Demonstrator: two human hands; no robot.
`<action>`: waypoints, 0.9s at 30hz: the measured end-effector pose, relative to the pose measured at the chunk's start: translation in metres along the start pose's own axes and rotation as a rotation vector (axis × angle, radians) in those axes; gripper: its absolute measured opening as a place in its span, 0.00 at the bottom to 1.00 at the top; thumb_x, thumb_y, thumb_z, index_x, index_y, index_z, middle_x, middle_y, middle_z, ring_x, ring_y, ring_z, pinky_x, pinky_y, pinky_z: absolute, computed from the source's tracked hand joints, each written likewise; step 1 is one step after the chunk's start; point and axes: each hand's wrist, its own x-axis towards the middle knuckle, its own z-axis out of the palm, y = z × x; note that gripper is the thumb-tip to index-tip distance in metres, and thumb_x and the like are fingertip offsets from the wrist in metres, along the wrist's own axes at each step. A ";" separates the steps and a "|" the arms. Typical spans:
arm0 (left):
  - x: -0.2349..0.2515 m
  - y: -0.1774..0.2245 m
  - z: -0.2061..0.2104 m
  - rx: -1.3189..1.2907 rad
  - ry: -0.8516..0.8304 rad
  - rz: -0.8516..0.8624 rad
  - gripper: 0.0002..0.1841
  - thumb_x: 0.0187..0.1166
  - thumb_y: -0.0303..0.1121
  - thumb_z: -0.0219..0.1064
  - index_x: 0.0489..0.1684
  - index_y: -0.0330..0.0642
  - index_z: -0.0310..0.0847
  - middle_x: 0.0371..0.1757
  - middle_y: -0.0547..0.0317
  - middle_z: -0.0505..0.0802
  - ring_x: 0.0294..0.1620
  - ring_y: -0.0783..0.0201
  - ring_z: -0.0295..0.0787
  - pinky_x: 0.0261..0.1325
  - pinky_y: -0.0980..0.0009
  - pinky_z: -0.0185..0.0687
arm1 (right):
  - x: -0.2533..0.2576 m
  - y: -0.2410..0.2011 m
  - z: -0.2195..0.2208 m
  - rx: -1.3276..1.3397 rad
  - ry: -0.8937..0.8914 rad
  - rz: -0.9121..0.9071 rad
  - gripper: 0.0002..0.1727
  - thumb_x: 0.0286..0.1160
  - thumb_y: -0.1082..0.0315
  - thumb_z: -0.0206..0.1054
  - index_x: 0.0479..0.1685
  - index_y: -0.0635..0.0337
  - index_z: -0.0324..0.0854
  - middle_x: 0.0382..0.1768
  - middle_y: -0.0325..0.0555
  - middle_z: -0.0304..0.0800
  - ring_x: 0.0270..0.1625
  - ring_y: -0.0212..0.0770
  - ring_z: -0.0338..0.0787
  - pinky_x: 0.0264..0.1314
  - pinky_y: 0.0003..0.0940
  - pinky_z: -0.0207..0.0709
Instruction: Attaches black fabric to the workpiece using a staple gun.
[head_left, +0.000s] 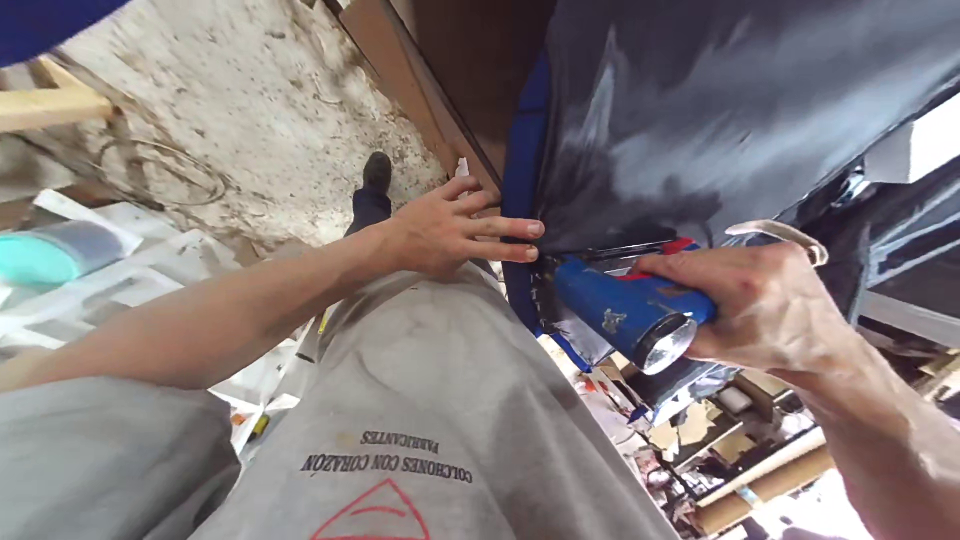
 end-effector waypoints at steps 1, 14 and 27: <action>0.000 -0.001 0.001 -0.005 0.003 0.006 0.33 0.76 0.33 0.61 0.85 0.69 0.72 0.88 0.67 0.76 0.83 0.46 0.73 0.80 0.43 0.61 | 0.000 0.001 -0.003 -0.007 0.006 0.002 0.25 0.70 0.46 0.60 0.44 0.56 0.93 0.26 0.47 0.92 0.24 0.45 0.89 0.20 0.48 0.71; 0.000 -0.003 0.004 -0.049 0.041 0.011 0.32 0.74 0.34 0.64 0.83 0.70 0.74 0.86 0.62 0.78 0.81 0.43 0.76 0.80 0.42 0.65 | 0.017 0.000 -0.013 -0.012 -0.008 0.048 0.25 0.67 0.45 0.61 0.47 0.53 0.92 0.26 0.47 0.92 0.25 0.47 0.88 0.22 0.51 0.71; 0.079 -0.033 -0.146 0.297 0.098 -0.078 0.14 0.89 0.33 0.60 0.61 0.46 0.91 0.60 0.51 0.95 0.67 0.51 0.88 0.75 0.52 0.76 | -0.181 -0.009 0.165 0.514 1.026 1.302 0.46 0.77 0.65 0.65 0.96 0.62 0.47 0.85 0.63 0.68 0.79 0.44 0.80 0.81 0.40 0.74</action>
